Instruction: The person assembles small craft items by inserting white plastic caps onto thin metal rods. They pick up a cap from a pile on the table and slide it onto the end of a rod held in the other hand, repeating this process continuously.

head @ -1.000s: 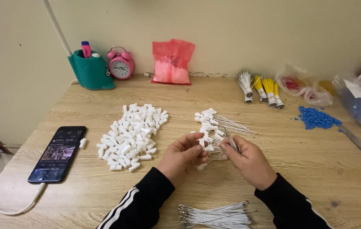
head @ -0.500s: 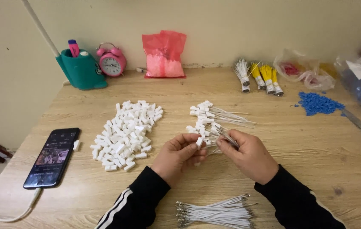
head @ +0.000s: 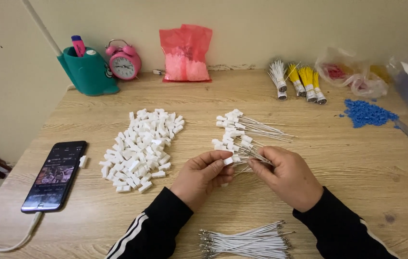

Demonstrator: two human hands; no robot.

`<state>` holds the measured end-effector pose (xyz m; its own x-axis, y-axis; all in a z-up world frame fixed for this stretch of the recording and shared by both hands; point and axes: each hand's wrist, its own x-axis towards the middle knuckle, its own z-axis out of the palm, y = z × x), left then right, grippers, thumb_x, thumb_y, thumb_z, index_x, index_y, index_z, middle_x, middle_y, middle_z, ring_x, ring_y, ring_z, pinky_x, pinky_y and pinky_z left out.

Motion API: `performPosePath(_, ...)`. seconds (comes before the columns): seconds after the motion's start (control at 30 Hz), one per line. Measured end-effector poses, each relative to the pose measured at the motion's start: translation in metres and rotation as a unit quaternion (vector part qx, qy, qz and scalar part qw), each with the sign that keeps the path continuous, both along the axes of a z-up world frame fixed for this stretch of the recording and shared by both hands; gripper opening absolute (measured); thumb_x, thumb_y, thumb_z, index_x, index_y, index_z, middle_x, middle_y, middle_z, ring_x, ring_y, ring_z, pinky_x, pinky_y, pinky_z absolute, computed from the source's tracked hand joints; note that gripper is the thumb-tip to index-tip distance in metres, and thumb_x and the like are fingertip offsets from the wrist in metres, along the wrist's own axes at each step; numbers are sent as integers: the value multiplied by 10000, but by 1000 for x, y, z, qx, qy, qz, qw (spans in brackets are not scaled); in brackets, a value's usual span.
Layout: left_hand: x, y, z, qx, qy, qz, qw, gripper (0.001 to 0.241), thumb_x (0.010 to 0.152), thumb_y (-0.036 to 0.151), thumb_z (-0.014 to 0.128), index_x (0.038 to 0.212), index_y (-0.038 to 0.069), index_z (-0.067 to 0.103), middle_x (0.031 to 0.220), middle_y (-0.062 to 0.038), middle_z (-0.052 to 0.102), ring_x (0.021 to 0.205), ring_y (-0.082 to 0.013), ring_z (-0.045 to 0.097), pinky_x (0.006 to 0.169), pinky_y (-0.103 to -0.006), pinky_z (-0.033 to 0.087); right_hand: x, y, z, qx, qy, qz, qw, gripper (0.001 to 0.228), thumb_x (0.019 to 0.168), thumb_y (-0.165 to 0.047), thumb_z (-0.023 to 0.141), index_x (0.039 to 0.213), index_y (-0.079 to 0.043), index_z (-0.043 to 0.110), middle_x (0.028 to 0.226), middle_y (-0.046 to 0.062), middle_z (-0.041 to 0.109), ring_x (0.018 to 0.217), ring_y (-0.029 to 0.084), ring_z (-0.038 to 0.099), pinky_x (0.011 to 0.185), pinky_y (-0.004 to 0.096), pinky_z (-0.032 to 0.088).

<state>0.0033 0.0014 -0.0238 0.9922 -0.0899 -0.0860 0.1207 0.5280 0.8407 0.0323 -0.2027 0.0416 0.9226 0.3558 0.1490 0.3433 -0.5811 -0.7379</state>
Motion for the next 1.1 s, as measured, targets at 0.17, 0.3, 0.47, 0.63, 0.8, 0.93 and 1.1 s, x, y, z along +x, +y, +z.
performPosePath(0.17,4,-1,-9,-7,-11,-8,1000,272,945,37,553,1190,-61,616,925,-146,663,857,-237,713,782,-344,631,4,-1,-6,-7,-31,7,999,97,852,-147,681,882,-61,715,641,129,621,604,199,615,582,324,530)
performPosePath(0.3,1,-1,-7,-4,-13,-13,1000,262,951,58,555,1179,-55,620,934,-152,670,846,-230,711,774,-343,631,0,1,-6,4,-43,5,999,86,839,-156,700,880,-84,724,626,105,608,604,173,612,579,309,527)
performPosePath(0.47,0,0,-5,-5,-20,-8,1000,276,960,74,537,1191,-54,616,947,-158,675,846,-228,709,768,-344,632,1,-1,-8,3,-54,-1,999,86,826,-138,705,883,-78,724,617,106,603,592,190,611,572,315,528)
performPosePath(0.63,0,0,-4,-8,-11,-20,1000,279,967,73,521,1198,-59,605,923,-152,670,853,-231,706,786,-349,628,0,1,-5,3,-51,-5,999,77,818,-117,705,879,-74,721,633,129,606,597,212,622,571,327,533)
performPosePath(0.8,0,-1,-2,-2,-13,-23,1000,271,968,74,523,1184,-62,611,924,-168,680,843,-235,711,773,-345,631,-2,2,-3,-2,-43,-7,999,68,812,-119,706,865,-87,734,600,72,590,579,162,589,560,299,528)
performPosePath(0.93,-2,-2,0,0,-17,-20,1000,276,963,78,533,1184,-68,610,903,-156,680,835,-230,712,770,-340,633,-1,4,-3,-4,-53,-3,999,62,803,-118,722,848,-76,718,599,86,582,577,175,601,546,309,527)
performPosePath(1.1,-4,-3,3,-2,-14,-36,999,283,963,89,540,1195,-54,619,906,-149,682,865,-237,715,799,-350,629,-4,6,-2,2,-59,7,998,63,795,-137,734,851,-111,748,607,66,619,583,161,623,566,282,531)
